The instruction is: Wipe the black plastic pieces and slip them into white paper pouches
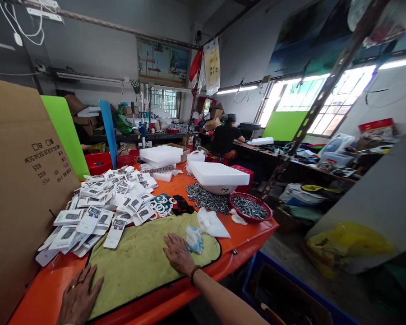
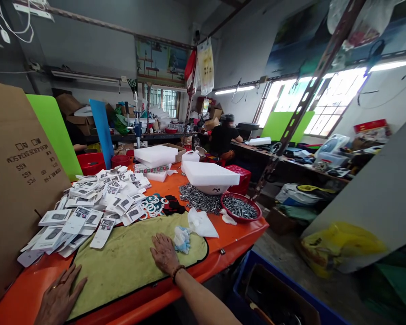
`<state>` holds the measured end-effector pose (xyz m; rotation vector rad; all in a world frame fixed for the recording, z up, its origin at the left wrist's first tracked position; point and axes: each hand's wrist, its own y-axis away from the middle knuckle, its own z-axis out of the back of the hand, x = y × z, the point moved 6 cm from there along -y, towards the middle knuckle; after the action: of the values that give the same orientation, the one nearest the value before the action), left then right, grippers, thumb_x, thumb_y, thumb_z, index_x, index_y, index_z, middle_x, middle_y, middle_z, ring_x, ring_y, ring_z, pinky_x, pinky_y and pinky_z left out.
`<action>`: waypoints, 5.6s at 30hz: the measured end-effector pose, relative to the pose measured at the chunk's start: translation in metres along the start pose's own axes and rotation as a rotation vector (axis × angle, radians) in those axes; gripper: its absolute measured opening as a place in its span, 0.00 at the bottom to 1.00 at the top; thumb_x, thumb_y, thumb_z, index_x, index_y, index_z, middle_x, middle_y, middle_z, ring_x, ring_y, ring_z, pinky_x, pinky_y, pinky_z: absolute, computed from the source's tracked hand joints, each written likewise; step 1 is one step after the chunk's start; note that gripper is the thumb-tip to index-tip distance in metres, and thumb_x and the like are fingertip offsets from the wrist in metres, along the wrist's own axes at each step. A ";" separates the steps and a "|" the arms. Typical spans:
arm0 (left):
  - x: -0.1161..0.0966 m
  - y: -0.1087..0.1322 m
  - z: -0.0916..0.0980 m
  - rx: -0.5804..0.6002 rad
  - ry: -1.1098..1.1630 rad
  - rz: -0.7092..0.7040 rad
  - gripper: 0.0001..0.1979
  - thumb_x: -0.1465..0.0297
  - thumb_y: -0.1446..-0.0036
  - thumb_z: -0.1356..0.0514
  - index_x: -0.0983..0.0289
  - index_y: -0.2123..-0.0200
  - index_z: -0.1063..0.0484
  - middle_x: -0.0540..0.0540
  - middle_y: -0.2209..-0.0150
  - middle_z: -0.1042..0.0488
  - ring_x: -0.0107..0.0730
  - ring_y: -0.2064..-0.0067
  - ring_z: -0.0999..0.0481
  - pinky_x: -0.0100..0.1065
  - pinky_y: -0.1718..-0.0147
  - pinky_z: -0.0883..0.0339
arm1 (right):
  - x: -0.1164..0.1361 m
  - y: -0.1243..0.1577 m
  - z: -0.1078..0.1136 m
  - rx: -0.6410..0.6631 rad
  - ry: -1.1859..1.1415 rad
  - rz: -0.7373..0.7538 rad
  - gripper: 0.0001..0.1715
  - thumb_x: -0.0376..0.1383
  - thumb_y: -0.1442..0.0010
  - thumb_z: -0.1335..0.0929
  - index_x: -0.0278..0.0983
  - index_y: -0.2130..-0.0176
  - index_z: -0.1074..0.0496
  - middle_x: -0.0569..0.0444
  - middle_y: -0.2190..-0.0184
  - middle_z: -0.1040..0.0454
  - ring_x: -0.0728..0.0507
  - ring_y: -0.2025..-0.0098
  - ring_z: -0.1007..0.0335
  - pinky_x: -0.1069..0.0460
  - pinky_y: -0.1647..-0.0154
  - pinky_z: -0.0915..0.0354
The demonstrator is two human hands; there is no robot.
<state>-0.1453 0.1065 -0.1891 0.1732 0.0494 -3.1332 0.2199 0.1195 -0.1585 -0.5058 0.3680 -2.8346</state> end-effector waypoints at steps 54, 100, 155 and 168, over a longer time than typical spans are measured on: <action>-0.006 0.011 0.007 -0.167 0.086 -0.023 0.24 0.61 0.38 0.48 0.61 0.41 0.35 0.58 0.37 0.36 0.44 0.36 0.39 0.49 0.39 0.44 | -0.023 0.000 -0.032 -0.155 0.125 0.179 0.28 0.44 0.34 0.43 0.34 0.43 0.31 0.44 0.42 0.32 0.37 0.39 0.39 0.43 0.41 0.44; -0.169 0.008 -0.013 -0.087 0.182 -0.285 0.27 0.61 0.40 0.45 0.61 0.39 0.38 0.60 0.35 0.40 0.56 0.33 0.48 0.56 0.40 0.48 | -0.003 -0.002 -0.008 0.008 0.134 0.081 0.25 0.39 0.34 0.41 0.34 0.41 0.35 0.44 0.39 0.35 0.37 0.37 0.42 0.43 0.39 0.46; -0.170 0.018 0.007 0.089 0.364 -0.197 0.32 0.51 0.39 0.50 0.58 0.36 0.43 0.56 0.32 0.47 0.50 0.31 0.55 0.55 0.34 0.57 | 0.021 -0.109 0.004 0.199 -0.363 0.081 0.18 0.44 0.40 0.42 0.37 0.65 0.29 0.47 0.65 0.24 0.41 0.63 0.28 0.47 0.58 0.35; -0.169 0.018 0.014 0.136 0.477 -0.172 0.32 0.50 0.38 0.50 0.58 0.35 0.44 0.56 0.31 0.50 0.50 0.30 0.57 0.55 0.33 0.61 | 0.143 -0.243 0.034 0.344 -0.491 0.170 0.14 0.38 0.43 0.38 0.34 0.67 0.26 0.52 0.73 0.24 0.45 0.68 0.30 0.54 0.67 0.39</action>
<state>0.0212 0.0884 -0.1571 0.9586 -0.1565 -3.1777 0.0563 0.3019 -0.0144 -1.0001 -0.1596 -2.4246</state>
